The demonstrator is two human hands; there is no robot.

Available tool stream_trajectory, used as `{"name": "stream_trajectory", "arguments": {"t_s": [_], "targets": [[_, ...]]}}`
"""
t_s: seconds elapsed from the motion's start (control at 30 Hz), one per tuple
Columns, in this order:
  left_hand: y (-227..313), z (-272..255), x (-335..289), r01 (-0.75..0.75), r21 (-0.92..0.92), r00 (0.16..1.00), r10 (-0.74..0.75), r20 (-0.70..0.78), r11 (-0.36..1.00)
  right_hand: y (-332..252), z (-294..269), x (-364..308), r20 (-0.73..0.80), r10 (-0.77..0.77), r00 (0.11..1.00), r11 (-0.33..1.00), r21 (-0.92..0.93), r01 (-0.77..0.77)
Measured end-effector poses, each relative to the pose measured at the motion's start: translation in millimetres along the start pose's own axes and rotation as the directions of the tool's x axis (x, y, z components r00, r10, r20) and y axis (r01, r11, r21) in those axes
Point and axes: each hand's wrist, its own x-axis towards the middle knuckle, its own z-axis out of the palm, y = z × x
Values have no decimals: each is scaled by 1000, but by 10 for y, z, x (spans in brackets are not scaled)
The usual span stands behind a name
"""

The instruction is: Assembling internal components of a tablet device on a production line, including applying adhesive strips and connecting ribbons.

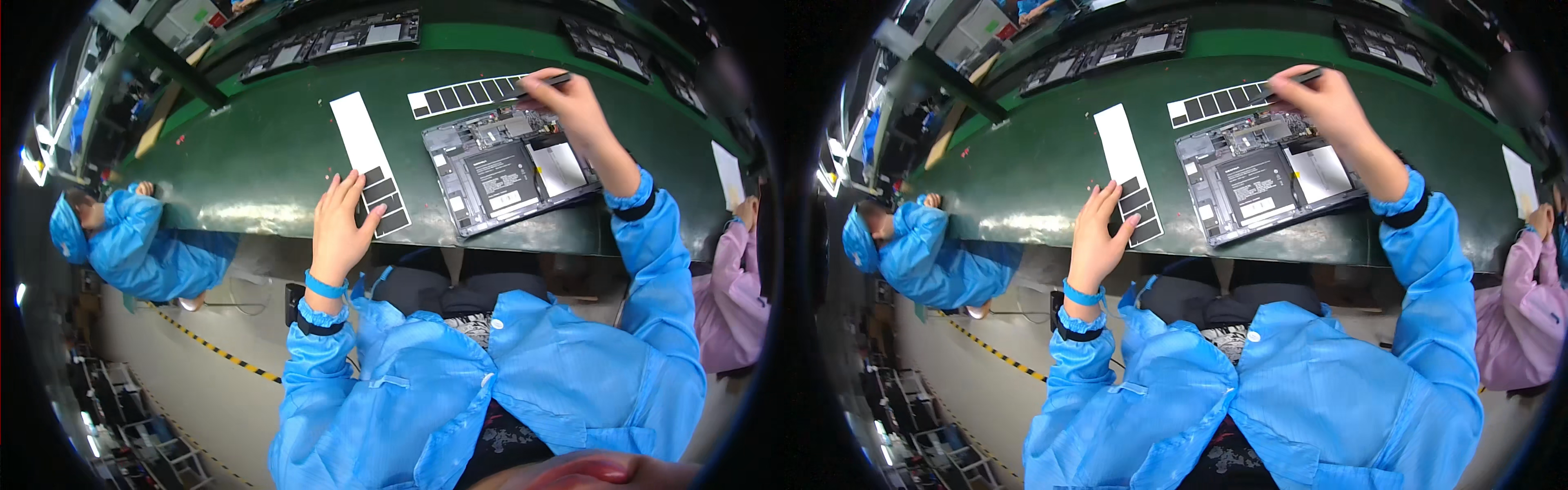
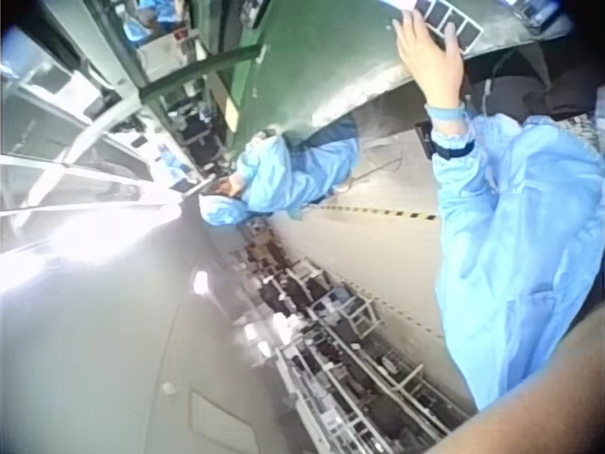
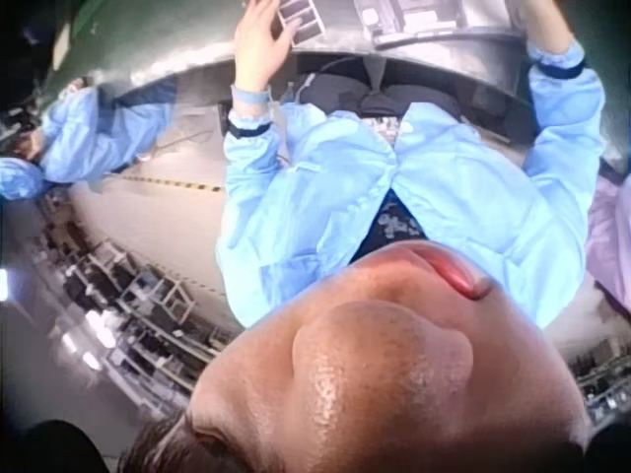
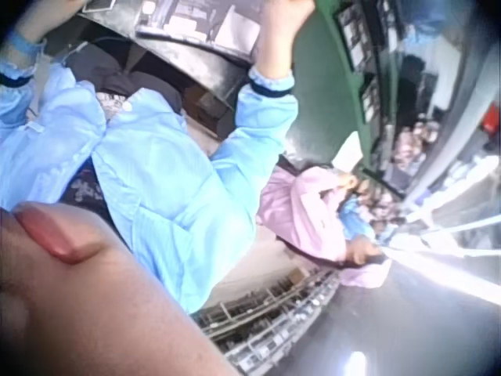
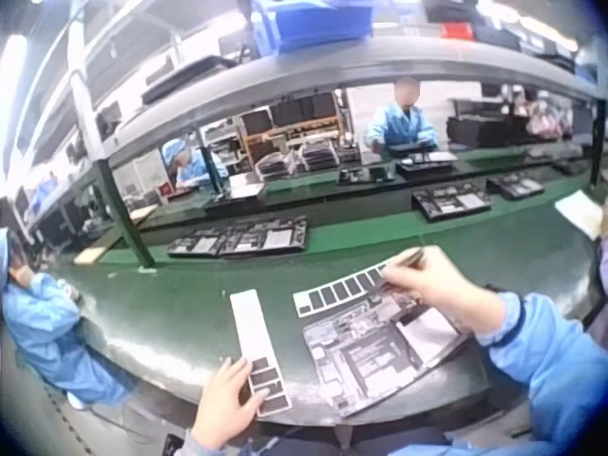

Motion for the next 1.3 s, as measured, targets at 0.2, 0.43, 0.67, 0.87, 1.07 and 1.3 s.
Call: {"name": "stream_trajectory", "arguments": {"t_s": [0.2, 0.43, 0.67, 0.87, 1.07, 1.3], "targets": [[179, 124, 59, 79, 30, 980, -72, -187, 996, -187, 1331, 19, 283, 31, 959, 939, -337, 69], [221, 316, 33, 143, 55, 955, -123, -268, 988, 254, 1695, 100, 236, -53, 970, 900, -410, 148], [241, 301, 55, 139, 82, 955, -111, -276, 987, 170, 1680, 83, 204, -2, 979, 908, -410, 87], [226, 287, 59, 118, 145, 962, -77, -260, 982, 269, 1700, 99, 192, -27, 981, 920, -379, 100], [261, 272, 81, 94, 203, 973, -47, -226, 975, 221, 1584, 75, 181, -26, 983, 999, -37, 34], [368, 82, 206, 1, 129, 979, 25, -202, 992, -114, 671, 40, 118, 28, 993, 998, 57, -35]]}}
